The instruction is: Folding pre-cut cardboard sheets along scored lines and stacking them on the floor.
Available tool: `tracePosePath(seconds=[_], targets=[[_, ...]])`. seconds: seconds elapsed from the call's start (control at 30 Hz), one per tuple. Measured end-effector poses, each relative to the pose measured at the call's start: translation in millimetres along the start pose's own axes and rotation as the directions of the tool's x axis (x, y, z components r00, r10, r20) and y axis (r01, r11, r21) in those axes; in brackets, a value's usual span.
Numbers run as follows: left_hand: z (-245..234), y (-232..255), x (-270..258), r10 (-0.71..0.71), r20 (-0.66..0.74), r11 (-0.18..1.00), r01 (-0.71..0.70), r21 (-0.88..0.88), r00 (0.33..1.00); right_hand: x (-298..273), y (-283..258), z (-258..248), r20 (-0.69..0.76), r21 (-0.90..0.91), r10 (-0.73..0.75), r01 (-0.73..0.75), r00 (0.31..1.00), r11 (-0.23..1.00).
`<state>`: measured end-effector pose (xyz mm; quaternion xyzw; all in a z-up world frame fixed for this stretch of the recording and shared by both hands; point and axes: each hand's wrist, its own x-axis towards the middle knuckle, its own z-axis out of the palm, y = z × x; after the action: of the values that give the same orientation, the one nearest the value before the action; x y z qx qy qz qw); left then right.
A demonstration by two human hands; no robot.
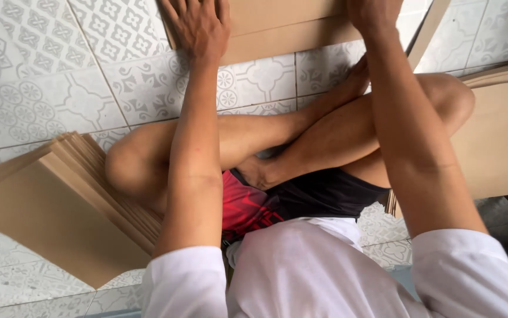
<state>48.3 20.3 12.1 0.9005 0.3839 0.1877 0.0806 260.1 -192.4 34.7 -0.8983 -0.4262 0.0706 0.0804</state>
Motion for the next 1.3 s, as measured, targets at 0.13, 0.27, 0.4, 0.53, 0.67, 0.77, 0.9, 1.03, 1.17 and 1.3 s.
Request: tracePosePath(seconds=[0.13,0.27,0.4,0.53,0.67,0.77,0.9,1.03,1.17,1.3], targets=[[4,-7,4,-0.09,0.163,0.989,0.107,-0.1,0.982,23,27,1,-0.115,-0.035,0.007,-0.011,0.993,0.999],[-3,-4,-6,-0.06,0.184,0.956,0.109,-0.272,0.981,0,27,5,-0.099,0.064,0.121,-0.115,0.988,0.991],[-18,15,-36,-0.068,0.191,0.853,0.157,-0.499,0.979,-3,19,-9,0.15,0.352,0.221,-0.261,0.964,0.899],[15,7,-85,-0.06,0.131,0.802,0.126,-0.584,0.99,-11,12,4,-0.037,0.292,0.156,-0.138,0.987,0.946],[11,5,-86,-0.165,0.369,0.35,0.405,-0.845,0.914,-18,-7,-1,0.098,0.487,0.159,-0.187,0.982,0.853],[30,-12,-87,-0.368,0.685,0.197,0.773,-0.603,0.628,-24,-11,21,0.386,0.596,0.091,-0.324,0.918,0.735],[11,-12,-80,-0.276,0.861,-0.132,0.871,-0.474,0.427,-49,-41,-37,0.629,0.711,-0.193,-0.457,0.753,0.535],[28,-20,-82,-0.408,0.807,-0.161,0.836,-0.524,0.427,-60,-45,-40,0.701,0.635,-0.291,-0.385,0.651,0.67],[41,-31,-80,-0.401,0.794,-0.226,0.791,-0.569,0.457,-31,-20,5,0.529,0.774,-0.272,-0.325,0.804,0.544],[51,-39,-76,-0.425,0.746,-0.218,0.742,-0.635,0.513,-5,16,11,0.102,0.762,0.253,-0.239,0.962,0.601]])
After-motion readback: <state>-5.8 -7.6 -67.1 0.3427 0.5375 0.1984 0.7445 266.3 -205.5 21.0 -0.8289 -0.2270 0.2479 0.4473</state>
